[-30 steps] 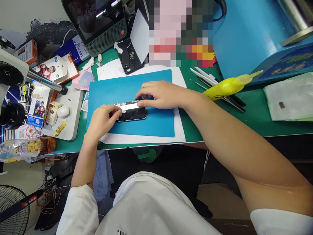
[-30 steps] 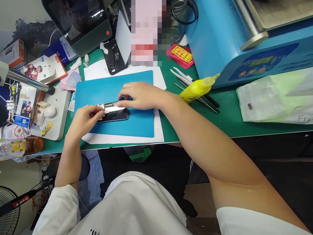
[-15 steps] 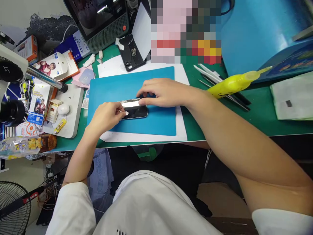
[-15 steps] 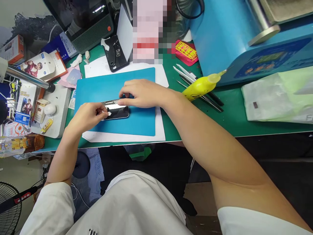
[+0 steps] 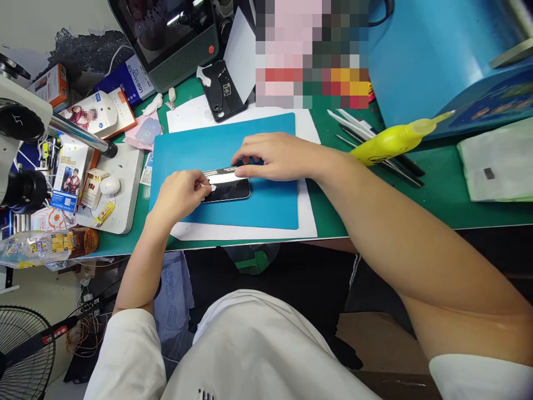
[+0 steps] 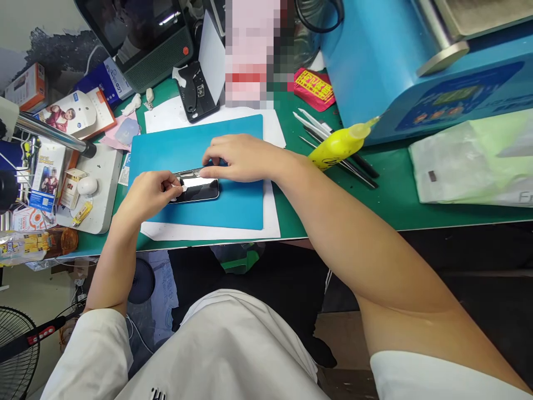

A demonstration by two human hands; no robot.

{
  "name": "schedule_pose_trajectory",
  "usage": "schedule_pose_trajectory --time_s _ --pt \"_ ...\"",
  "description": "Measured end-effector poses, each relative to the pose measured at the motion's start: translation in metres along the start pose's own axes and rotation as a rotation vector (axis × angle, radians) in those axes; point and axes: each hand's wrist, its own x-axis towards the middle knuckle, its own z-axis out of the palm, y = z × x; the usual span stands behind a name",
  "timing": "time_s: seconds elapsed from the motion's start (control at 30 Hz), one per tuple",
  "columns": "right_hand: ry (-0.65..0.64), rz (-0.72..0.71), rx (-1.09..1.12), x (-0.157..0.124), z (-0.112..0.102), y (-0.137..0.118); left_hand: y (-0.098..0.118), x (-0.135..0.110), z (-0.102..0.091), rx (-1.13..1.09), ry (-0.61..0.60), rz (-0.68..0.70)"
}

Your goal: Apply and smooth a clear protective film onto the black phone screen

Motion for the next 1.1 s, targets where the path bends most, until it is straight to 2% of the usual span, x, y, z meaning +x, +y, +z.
schedule_pose_trajectory --time_s 0.17,0.4,0.57,0.7,0.9,1.1 --pt "-0.020 0.012 -0.005 0.001 -0.001 -0.002 0.003 0.000 0.002 0.000 -0.006 0.036" --pt "-0.025 0.028 -0.009 0.000 -0.002 -0.002 -0.005 -0.003 0.001 0.014 0.062 -0.031" --pt "-0.008 -0.007 0.003 0.001 -0.001 0.000 0.002 -0.009 0.008 0.033 0.069 0.015" --pt "-0.006 0.010 -0.007 0.001 0.000 0.001 0.005 -0.004 0.007 0.036 0.060 -0.023" --pt "-0.014 0.003 -0.009 0.000 -0.002 0.001 -0.003 -0.004 0.004 0.027 0.101 -0.066" --pt "-0.023 0.004 -0.026 0.002 -0.003 -0.002 -0.008 -0.012 0.005 -0.053 0.072 -0.084"
